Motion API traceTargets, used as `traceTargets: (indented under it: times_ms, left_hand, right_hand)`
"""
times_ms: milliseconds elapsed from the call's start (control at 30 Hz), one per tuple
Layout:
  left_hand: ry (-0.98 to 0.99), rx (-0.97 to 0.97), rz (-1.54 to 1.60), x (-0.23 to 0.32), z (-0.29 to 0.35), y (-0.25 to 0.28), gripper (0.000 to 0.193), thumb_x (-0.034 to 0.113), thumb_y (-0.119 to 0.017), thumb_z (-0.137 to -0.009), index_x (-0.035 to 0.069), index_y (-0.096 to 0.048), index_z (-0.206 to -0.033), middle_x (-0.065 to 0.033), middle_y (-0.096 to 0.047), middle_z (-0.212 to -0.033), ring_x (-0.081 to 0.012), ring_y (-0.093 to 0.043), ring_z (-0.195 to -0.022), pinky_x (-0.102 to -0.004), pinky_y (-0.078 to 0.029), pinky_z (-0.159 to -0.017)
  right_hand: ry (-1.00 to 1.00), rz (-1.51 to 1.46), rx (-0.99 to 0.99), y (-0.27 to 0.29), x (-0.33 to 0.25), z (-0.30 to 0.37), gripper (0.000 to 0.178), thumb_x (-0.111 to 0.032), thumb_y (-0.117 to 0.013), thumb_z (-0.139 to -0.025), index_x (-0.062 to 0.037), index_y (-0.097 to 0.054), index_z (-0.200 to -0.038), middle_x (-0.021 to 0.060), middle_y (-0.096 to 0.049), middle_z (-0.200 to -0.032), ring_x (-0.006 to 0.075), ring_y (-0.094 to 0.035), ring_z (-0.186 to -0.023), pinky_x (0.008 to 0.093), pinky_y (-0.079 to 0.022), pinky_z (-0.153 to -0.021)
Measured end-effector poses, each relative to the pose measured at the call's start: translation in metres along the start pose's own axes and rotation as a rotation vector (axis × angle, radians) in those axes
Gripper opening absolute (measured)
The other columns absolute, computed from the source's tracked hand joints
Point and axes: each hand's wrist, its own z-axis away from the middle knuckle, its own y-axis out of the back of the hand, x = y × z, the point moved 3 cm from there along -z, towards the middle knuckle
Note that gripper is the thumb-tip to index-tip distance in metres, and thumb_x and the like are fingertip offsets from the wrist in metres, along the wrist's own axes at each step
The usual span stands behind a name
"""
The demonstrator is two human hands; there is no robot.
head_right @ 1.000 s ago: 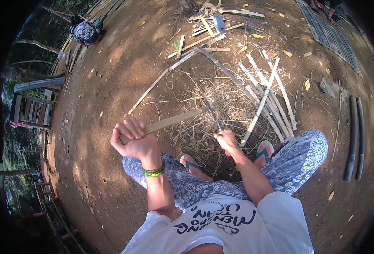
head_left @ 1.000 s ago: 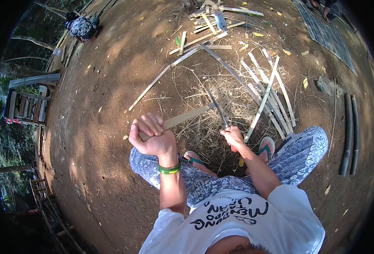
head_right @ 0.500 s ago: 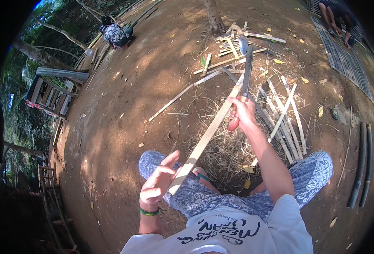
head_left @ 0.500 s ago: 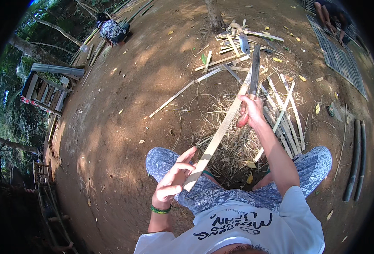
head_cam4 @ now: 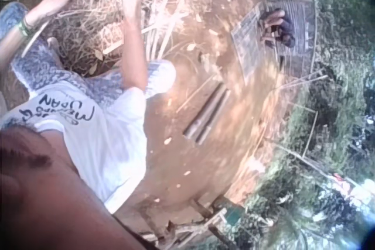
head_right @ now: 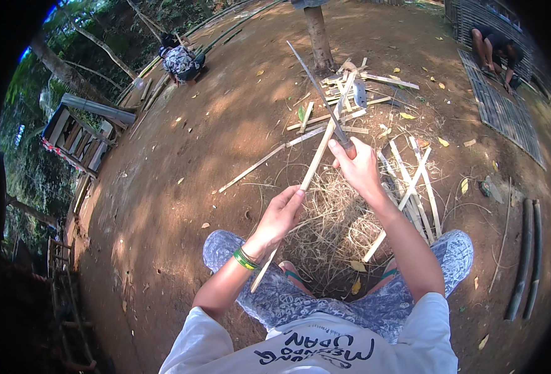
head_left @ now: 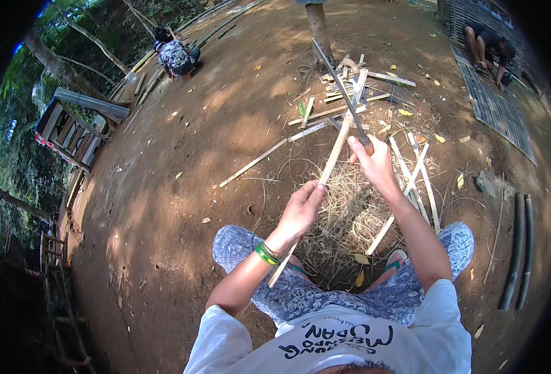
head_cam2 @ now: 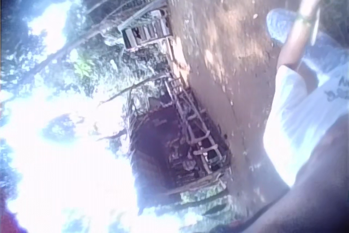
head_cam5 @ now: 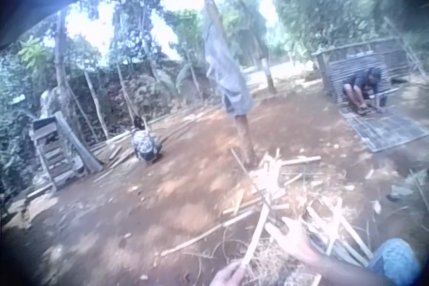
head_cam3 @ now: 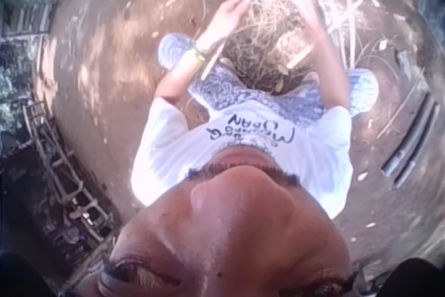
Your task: The person sits on the ground and uses a machete to shave thin strips of bamboo. They hold the bamboo piece in one hand and repeatedly draw the blade along its length to remove the outer layer, creating a pile of shavings.
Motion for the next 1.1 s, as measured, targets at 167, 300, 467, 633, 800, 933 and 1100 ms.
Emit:
traceTargets:
  times_ms: [167,300,467,633,800,933,1100]
  left_hand:
    - [0.017,0.028,0.178,0.021,0.002,-0.001,0.04,0.027,-0.047,-0.107,0.013,-0.045,-0.145,0.0098,-0.038,-0.069,-0.0012,-0.031,-0.054,-0.0174,-0.027,-0.046]
    - [-0.02,0.022,0.131,0.034,0.004,-0.012,0.05,0.021,-0.05,-0.106,0.015,-0.035,-0.153,0.0108,-0.038,-0.068,-0.0002,-0.032,-0.052,-0.0175,-0.026,-0.044]
    - [-0.074,0.057,-0.061,0.014,0.003,-0.014,0.058,0.015,-0.056,-0.101,0.003,-0.033,-0.154,-0.012,-0.055,-0.137,-0.0148,-0.053,-0.116,-0.0303,-0.041,-0.102]
    - [0.096,-0.01,0.02,0.02,0.04,-0.025,0.059,0.012,-0.053,-0.101,0.002,-0.03,-0.155,-0.0178,-0.047,-0.149,-0.0216,-0.041,-0.139,-0.0326,-0.031,-0.114]
    - [-0.041,0.016,-0.15,0.0,0.033,-0.015,0.058,0.016,-0.049,-0.103,0.001,-0.029,-0.155,-0.0225,-0.047,-0.149,-0.0261,-0.044,-0.138,-0.0346,-0.031,-0.114]
    - [-0.099,0.006,-0.134,0.002,0.038,-0.018,0.058,0.016,-0.048,-0.103,0.001,-0.027,-0.155,-0.0225,-0.042,-0.153,-0.0291,-0.039,-0.143,-0.035,-0.028,-0.117]
    - [-0.131,0.044,-0.178,-0.012,0.036,-0.006,0.058,0.013,-0.048,-0.103,0.007,-0.027,-0.157,-0.0113,-0.042,-0.123,-0.0193,-0.038,-0.112,-0.031,-0.029,-0.092]
  right_hand:
    - [0.213,0.433,-0.07,0.029,-0.011,0.011,0.025,-0.027,-0.071,-0.085,-0.0044,-0.062,-0.083,0.007,-0.055,-0.052,0.0202,-0.054,-0.047,0.0369,-0.044,-0.052]
    - [0.246,0.52,-0.173,0.022,-0.013,0.038,0.018,-0.019,-0.069,-0.082,-0.0047,-0.059,-0.077,0.0095,-0.055,-0.052,0.0257,-0.057,-0.046,0.0401,-0.044,-0.049]
    - [0.376,0.716,-0.247,0.017,-0.009,0.05,0.022,-0.025,-0.069,-0.08,-0.0056,-0.059,-0.078,0.0151,-0.061,-0.058,0.0336,-0.064,-0.055,0.0468,-0.051,-0.054]
    - [0.119,0.781,-0.179,0.053,-0.004,0.01,0.022,-0.026,-0.067,-0.083,-0.0044,-0.062,-0.085,0.0162,-0.063,-0.064,0.0339,-0.064,-0.06,0.0453,-0.053,-0.06]
    - [0.208,0.953,-0.492,0.023,-0.025,0.049,0.017,-0.023,-0.066,-0.079,-0.0077,-0.06,-0.083,0.0171,-0.064,-0.067,0.0331,-0.066,-0.07,0.0488,-0.053,-0.07]
    - [0.404,0.921,-0.308,0.043,-0.001,0.026,0.016,-0.021,-0.067,-0.075,-0.0071,-0.06,-0.08,0.0143,-0.063,-0.061,0.034,-0.068,-0.062,0.0496,-0.053,-0.062]
    - [0.354,0.931,-0.302,0.029,-0.019,0.036,0.014,-0.02,-0.066,-0.075,-0.0075,-0.06,-0.077,0.0138,-0.061,-0.058,0.0326,-0.065,-0.056,0.0493,-0.052,-0.057]
